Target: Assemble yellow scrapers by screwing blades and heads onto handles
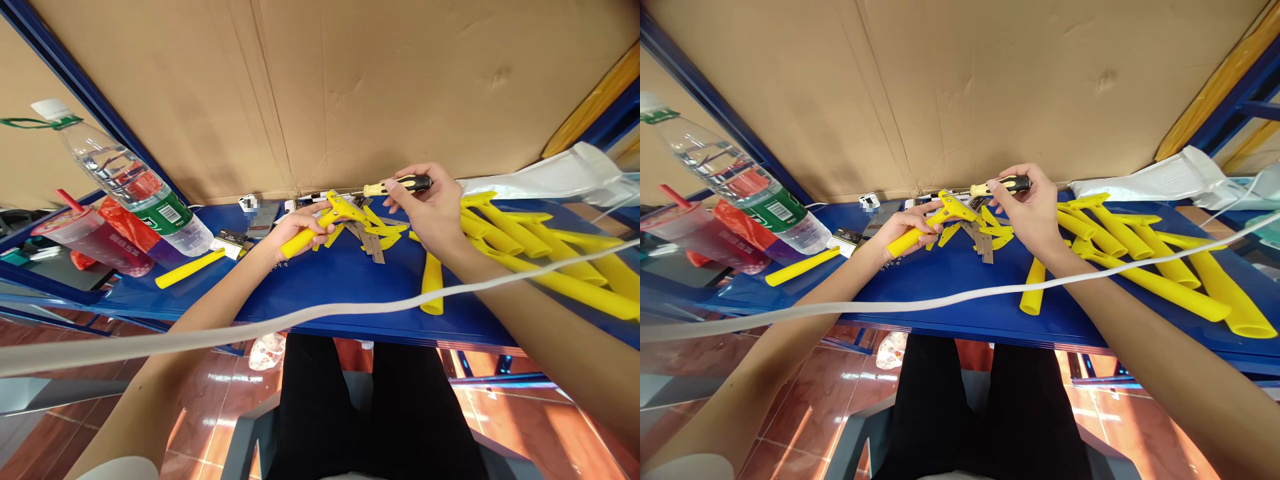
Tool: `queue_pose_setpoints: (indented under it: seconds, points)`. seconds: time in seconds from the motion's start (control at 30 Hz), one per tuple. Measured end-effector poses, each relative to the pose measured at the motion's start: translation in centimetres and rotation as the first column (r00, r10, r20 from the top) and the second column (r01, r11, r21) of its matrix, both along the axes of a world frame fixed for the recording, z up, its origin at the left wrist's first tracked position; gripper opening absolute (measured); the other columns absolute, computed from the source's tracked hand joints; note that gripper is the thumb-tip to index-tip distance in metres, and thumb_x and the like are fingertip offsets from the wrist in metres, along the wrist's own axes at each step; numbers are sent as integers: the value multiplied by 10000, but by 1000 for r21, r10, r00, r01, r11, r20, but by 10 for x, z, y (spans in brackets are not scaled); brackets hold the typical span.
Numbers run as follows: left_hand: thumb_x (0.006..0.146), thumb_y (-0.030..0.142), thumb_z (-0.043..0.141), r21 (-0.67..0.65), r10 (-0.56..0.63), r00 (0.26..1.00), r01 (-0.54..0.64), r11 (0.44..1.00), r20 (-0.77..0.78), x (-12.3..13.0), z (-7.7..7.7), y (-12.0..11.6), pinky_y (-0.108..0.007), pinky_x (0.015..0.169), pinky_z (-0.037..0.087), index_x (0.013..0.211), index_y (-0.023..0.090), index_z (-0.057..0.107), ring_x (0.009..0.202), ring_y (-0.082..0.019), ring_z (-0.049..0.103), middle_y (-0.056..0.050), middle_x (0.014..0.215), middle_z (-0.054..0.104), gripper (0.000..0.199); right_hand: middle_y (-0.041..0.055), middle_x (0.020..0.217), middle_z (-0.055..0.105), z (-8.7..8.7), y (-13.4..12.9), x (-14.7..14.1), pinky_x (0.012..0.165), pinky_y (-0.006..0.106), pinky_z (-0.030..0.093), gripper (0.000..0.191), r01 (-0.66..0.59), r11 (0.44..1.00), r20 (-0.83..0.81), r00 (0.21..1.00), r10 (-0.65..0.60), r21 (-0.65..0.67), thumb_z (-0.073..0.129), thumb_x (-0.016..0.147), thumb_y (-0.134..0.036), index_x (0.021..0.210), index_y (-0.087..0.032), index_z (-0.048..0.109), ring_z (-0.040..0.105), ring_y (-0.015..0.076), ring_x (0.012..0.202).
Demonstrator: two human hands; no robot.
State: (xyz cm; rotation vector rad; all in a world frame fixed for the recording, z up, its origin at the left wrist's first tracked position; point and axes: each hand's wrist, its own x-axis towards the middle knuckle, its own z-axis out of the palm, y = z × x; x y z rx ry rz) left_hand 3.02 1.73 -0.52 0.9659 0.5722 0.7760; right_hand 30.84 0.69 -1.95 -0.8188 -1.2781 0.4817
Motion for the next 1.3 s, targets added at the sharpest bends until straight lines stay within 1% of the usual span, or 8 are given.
queue_pose_setpoints:
  seconds: [0.2,0.3,0.4,0.53,0.67,0.87,1.07,1.3]
  points:
    - [640,-56,616,-84,5,998,1,996,70,3,6,-5,-163,501,480,1635,125,631,745,-130,748,-233,1393,821,1011,23,899,800,2,-1,1,619,502,668,618,14,1000,-11,1000,-14,-5,1002,769,-825,1022,-346,706,787,286,705]
    - [648,-60,604,-108,33,996,-24,994,79,2,9,-5,-159,496,455,1623,143,622,724,-113,725,-218,1401,813,996,17,876,784,5,-2,3,646,521,676,638,29,1000,-38,999,-29,1,991,757,-859,1012,-356,693,785,297,710]
    - [663,-76,606,-91,57,996,-50,995,74,1,9,-4,-172,508,442,1570,148,627,707,-106,692,-214,1394,806,935,13,838,756,7,-2,5,647,528,674,637,42,999,-42,998,-41,9,985,764,-863,1002,-360,673,782,306,703]
    - [669,-82,622,-56,73,994,-69,996,80,0,7,-2,-179,518,431,1502,150,651,744,-118,703,-212,1377,805,865,4,820,754,4,1,5,629,512,668,643,46,999,-15,999,-45,7,983,771,-859,1018,-358,664,777,294,676]
    - [646,-60,633,-48,86,994,-82,995,72,0,6,-2,-183,521,453,1505,158,667,760,-129,731,-196,1364,819,887,12,837,764,0,2,3,588,484,651,619,33,999,-16,999,-33,16,997,791,-814,1020,-339,673,787,283,676]
    - [633,-36,628,-34,76,995,-73,997,70,0,3,-2,-179,537,469,1548,171,656,771,-131,752,-187,1382,829,939,14,869,769,0,3,5,592,477,658,571,44,999,-3,999,-44,19,993,836,-761,1044,-337,671,793,278,692]
    - [637,-58,664,9,53,997,-54,999,54,0,1,0,-182,536,455,1477,139,685,788,-136,746,-189,1316,840,863,11,873,778,1,1,3,597,482,672,594,45,999,-3,999,-45,10,993,816,-789,1041,-341,674,802,284,701]
    - [637,-52,658,0,63,997,-63,998,55,-1,1,0,-195,546,461,1505,160,669,777,-138,732,-192,1352,828,893,14,861,782,1,1,2,582,482,668,631,51,999,-20,999,-51,13,1002,776,-824,1021,-338,681,801,286,691]
